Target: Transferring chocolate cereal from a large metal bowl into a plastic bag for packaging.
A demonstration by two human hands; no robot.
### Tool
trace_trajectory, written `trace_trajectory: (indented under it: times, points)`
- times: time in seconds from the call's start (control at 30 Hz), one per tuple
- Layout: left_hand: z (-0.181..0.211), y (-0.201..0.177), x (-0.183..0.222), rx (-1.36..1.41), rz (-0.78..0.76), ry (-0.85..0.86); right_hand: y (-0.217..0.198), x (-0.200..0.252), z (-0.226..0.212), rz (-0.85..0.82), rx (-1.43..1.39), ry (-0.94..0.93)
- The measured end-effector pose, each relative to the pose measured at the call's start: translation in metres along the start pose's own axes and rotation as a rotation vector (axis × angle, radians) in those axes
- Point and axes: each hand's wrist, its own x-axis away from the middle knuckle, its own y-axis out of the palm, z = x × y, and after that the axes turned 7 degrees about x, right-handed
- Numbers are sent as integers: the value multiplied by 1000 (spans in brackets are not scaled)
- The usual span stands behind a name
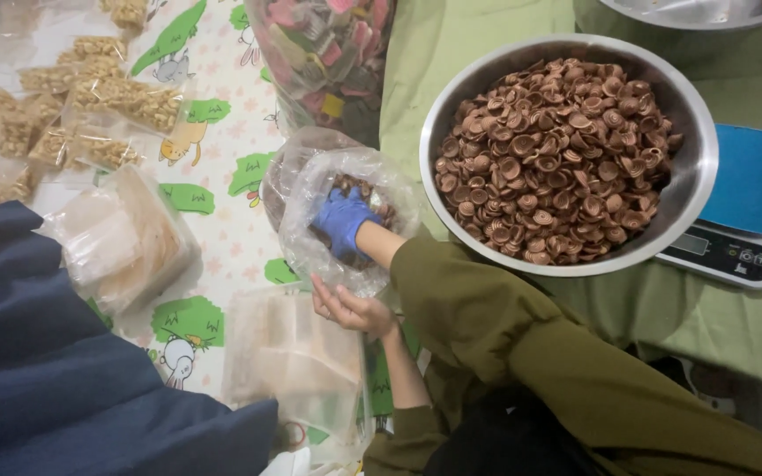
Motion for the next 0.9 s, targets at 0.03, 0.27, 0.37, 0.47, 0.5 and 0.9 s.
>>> trace_trajectory:
  times: [0.03,0.27,0.37,0.47,0.5,0.9]
  points:
    - [-2,-7,0,2,1,-2,-13,13,-6,-1,3,2]
    - [-10,-6,-1,-23,-44,-3,-55,42,-15,58,23,161]
    - [-13,-10,-2,-42,-54,-5,-22,3,-23,114,-273,305]
    - [-13,-6,-1,-42,-43,-22,-12,-7,-17,123,-267,250]
    - [-13,-6,0,-33,-31,-48,-11,-4,-16,75,-68,137]
    - [16,-1,-4,-33,-24,-127,-7,3,6,198,173,13]
